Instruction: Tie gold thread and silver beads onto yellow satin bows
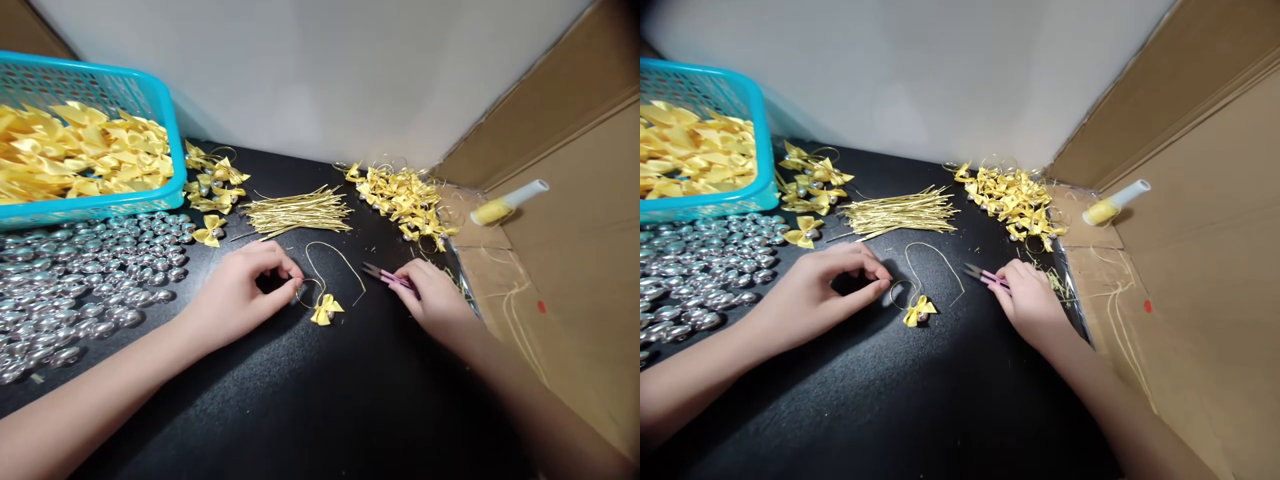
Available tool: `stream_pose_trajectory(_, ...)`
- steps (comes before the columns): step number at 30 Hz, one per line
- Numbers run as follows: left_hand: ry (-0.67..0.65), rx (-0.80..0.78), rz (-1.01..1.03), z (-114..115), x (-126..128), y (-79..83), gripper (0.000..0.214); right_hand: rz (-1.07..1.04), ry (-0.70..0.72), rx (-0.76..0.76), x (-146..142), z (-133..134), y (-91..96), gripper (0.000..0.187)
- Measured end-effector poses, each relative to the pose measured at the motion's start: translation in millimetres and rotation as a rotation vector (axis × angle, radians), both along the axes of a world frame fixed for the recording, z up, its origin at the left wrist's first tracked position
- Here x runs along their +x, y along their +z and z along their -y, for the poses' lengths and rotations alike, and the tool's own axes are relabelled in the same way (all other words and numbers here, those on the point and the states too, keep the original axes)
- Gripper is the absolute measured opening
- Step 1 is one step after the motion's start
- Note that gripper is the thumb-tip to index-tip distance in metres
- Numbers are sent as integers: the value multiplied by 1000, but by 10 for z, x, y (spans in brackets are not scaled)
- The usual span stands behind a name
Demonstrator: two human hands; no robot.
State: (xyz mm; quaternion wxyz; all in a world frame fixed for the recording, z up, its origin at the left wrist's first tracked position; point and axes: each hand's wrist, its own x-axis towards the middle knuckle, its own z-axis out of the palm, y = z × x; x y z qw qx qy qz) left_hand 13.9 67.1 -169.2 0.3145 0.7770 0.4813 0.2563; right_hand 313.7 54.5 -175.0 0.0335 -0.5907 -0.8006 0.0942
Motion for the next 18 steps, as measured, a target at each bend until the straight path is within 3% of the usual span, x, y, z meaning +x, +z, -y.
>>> stream_pose_trajectory(5,-103,-40,-177,-66,126,61,21,27,-14,131,113,13,-60,26)
stream_pose_trajectory(8,-129,-75,-223,-121,212,52,23,-147,-165,149,111,35,-1,19)
stream_pose_trajectory(11,-158,-65,-188,-135,213,23,20,-369,-249,65,2,76,126,16)
stream_pose_trajectory(14,-187,-29,-150,-96,154,-17,16,-522,-102,-86,-215,64,206,10)
stream_pose_trajectory(18,-189,-4,-153,-13,102,-82,16,-559,229,-190,-525,-148,117,11)
